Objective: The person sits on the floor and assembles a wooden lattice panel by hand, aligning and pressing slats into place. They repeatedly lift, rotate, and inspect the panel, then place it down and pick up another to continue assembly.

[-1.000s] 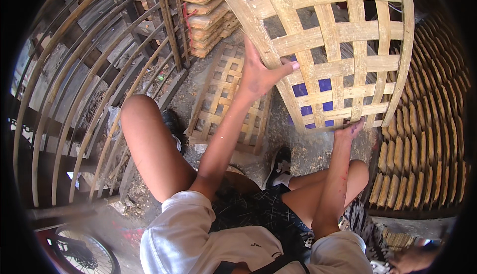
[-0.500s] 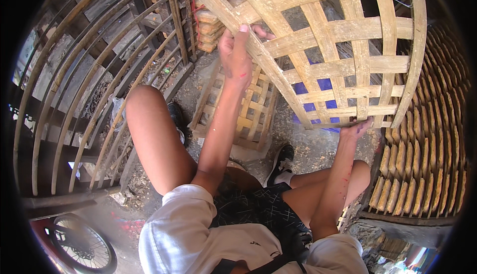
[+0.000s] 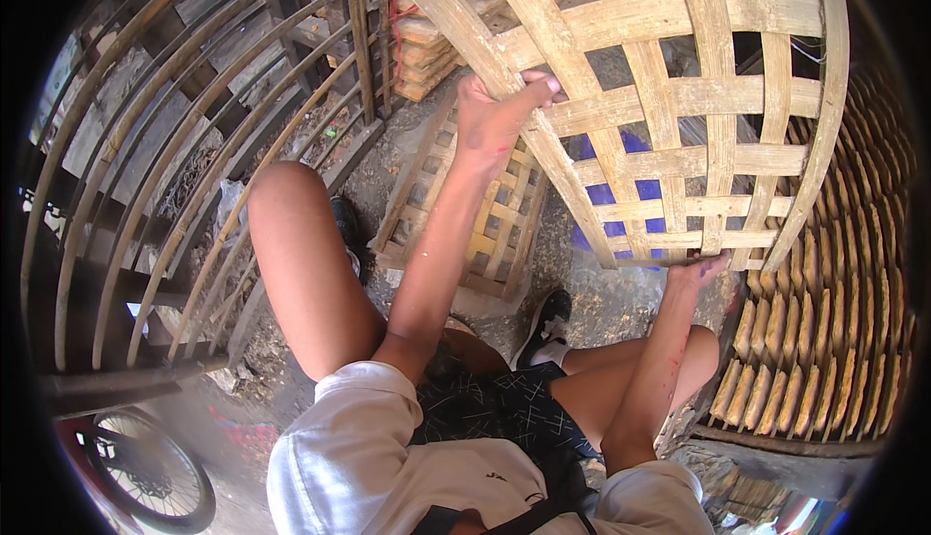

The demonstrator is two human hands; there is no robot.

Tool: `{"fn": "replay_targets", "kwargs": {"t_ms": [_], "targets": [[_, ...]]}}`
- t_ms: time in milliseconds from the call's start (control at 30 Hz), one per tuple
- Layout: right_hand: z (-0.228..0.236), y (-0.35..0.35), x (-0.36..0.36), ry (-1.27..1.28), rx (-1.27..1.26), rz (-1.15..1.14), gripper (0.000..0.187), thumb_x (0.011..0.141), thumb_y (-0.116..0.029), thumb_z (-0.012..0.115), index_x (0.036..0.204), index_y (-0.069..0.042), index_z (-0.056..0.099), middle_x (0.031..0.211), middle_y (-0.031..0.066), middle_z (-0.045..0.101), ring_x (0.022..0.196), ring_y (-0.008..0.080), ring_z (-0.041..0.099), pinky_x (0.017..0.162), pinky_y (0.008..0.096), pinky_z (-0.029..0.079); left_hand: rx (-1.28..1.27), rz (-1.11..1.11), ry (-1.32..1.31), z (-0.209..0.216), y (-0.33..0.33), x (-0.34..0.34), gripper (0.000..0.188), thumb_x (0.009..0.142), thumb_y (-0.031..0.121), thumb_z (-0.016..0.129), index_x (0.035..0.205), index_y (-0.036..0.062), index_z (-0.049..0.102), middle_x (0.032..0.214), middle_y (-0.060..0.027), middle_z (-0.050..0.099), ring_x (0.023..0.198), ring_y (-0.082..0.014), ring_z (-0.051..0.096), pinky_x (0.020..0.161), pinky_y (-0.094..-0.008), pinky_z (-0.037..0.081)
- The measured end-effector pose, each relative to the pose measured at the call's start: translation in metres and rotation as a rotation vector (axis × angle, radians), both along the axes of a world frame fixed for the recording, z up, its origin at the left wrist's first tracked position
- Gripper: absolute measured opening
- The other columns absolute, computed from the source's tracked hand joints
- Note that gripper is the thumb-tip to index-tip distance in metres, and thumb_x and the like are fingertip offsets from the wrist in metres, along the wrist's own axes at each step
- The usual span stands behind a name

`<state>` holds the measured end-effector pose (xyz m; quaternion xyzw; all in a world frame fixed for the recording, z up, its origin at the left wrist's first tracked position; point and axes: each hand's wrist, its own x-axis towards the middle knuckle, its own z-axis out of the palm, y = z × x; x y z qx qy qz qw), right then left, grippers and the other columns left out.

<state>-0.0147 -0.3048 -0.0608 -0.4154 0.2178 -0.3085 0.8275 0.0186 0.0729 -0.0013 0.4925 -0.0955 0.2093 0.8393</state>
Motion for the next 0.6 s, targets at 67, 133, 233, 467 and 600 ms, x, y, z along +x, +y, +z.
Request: {"fn": "replay_targets", "kwargs": {"t_ms": [67,133,233,467,600], "targets": [[0.0013,-0.0009,-0.0002,0.021,-0.029,-0.028,0.069,0.106,-0.051,0.043,0.163,-0.011,0.040,0.162,0.0142,0.043,0.146,0.0332,0.045,0.120,0.0542,0.042,-0.060,-0.013,0.043,0.0024,0.0000,-0.0010,0.015,0.091,0.003,0.079,0.105,-0.0011,0.075,0.088,-0.0075,0.075,0.087,-0.0207,0.076,0.084,-0.0375,0.064],[0.0004,-0.0027,0.0002,0.036,-0.033,-0.050,0.064,0.104,-0.052,0.046,0.154,-0.013,0.050,0.153,0.0109,0.051,0.137,0.0295,0.051,0.117,0.0523,0.044,0.016,-0.032,0.062,0.0038,0.0025,-0.0033,0.023,0.094,0.008,0.077,0.114,-0.0031,0.072,0.097,-0.0106,0.075,0.094,-0.0223,0.076,0.087,-0.0384,0.064],[-0.0032,-0.0064,0.0017,0.035,0.012,-0.090,0.056,0.100,-0.054,0.049,0.138,-0.017,0.067,0.135,0.0040,0.068,0.120,0.0225,0.062,0.111,0.0476,0.048,-0.240,-0.134,-0.050,0.0050,-0.0026,-0.0063,0.036,0.101,0.018,0.068,0.128,-0.0043,0.064,0.113,-0.0157,0.073,0.105,-0.0245,0.074,0.090,-0.0401,0.064],[-0.0061,-0.0045,-0.0002,0.042,0.003,-0.102,0.053,0.101,-0.052,0.047,0.136,-0.016,0.067,0.131,0.0021,0.069,0.117,0.0207,0.063,0.108,0.0444,0.049,-0.106,-0.087,-0.176,0.0059,0.0018,-0.0059,0.033,0.105,0.014,0.060,0.132,-0.0042,0.063,0.118,-0.0177,0.073,0.107,-0.0245,0.073,0.090,-0.0415,0.064],[-0.0028,-0.0011,0.0009,0.057,0.005,-0.124,0.052,0.101,-0.052,0.047,0.134,-0.016,0.067,0.129,0.0011,0.069,0.114,0.0186,0.063,0.105,0.0423,0.050,-0.169,-0.068,-0.215,0.0042,0.0016,-0.0061,0.022,0.101,0.006,0.065,0.119,-0.0049,0.070,0.105,-0.0152,0.076,0.096,-0.0221,0.075,0.087,-0.0393,0.064]]}}
